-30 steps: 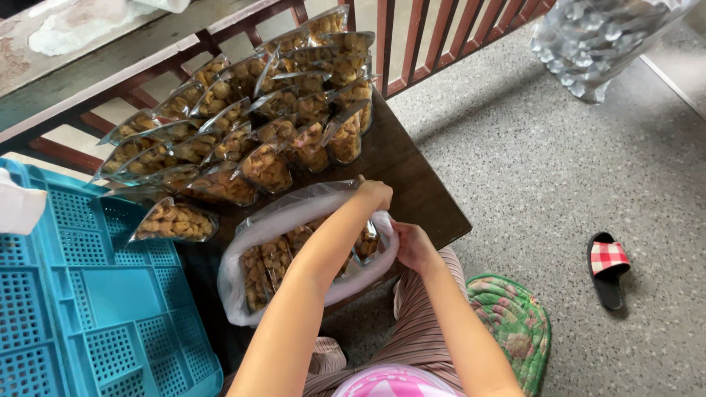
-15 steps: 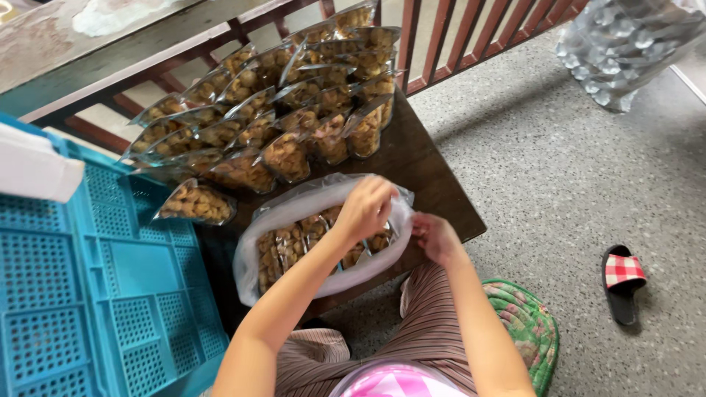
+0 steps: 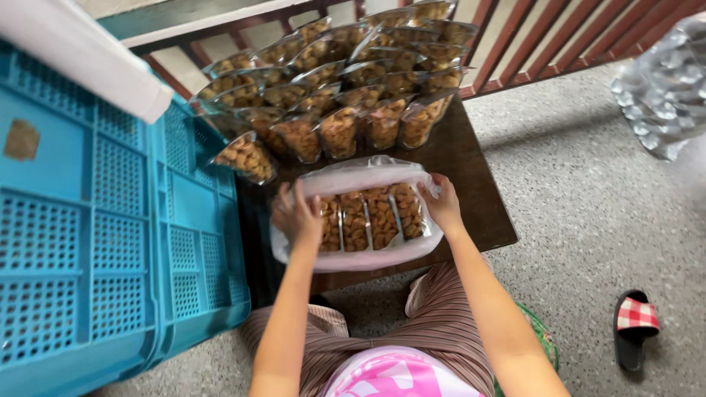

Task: The person sits on the floor and packs multiple small, clear plastic bags containing snacks into a larger white plastic bag. They pick up the small bags one by one from a wooden table and place them inside the larger bag, arranging them neatly.

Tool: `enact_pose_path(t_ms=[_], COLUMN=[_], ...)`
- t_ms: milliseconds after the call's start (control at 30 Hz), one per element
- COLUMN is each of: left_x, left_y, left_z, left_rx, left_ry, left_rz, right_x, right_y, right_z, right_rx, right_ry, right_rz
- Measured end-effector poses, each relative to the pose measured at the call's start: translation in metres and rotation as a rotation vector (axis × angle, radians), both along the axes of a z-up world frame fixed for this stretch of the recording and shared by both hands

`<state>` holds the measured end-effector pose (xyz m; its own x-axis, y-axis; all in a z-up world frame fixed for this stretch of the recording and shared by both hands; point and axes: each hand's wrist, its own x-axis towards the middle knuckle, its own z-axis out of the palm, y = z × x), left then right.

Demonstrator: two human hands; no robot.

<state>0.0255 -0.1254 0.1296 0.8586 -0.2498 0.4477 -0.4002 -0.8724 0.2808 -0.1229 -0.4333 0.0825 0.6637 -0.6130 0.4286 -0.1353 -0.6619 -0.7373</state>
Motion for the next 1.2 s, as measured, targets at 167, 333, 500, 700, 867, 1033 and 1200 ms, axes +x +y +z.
enact_pose_path(t_ms=[167,333,500,700,867,1033,1200], left_x=[0.071,0.125,0.144,0.093,-0.034,-0.060,-0.055], left_y=[0.038,0.052,0.076,0.115,0.151,0.139,0.161], left_z=[-0.044,-0.063,-0.051,-0.058,-0.072,-0.107,-0.130], left_rx=[-0.095,-0.673,-0.940,-0.430,-0.616,-1.141,-1.791], left_ry=[0.430,1.313,1.665,0.853,1.137,1.054,1.411], left_rz=[0.041,-0.058,-0.089,-0.006,0.256,0.192,0.148], right_x=[0.039,0.046,0.041,0.003,-0.017,0.022,0.030], right_y=[-0.023,-0.064,-0.079,-0.034,0.102,0.210,0.235], right_z=[-0.006,-0.003,-0.002,0.038,0.071,0.088,0.088], right_rx=[0.483,1.412,1.938,0.400,-0.116,-0.223,-0.343], right_ry=[0.382,0.432,0.313,0.046,0.018,0.323,0.681], right_rz=[0.017,0.108,0.375,-0.257,0.365,0.994,1.030])
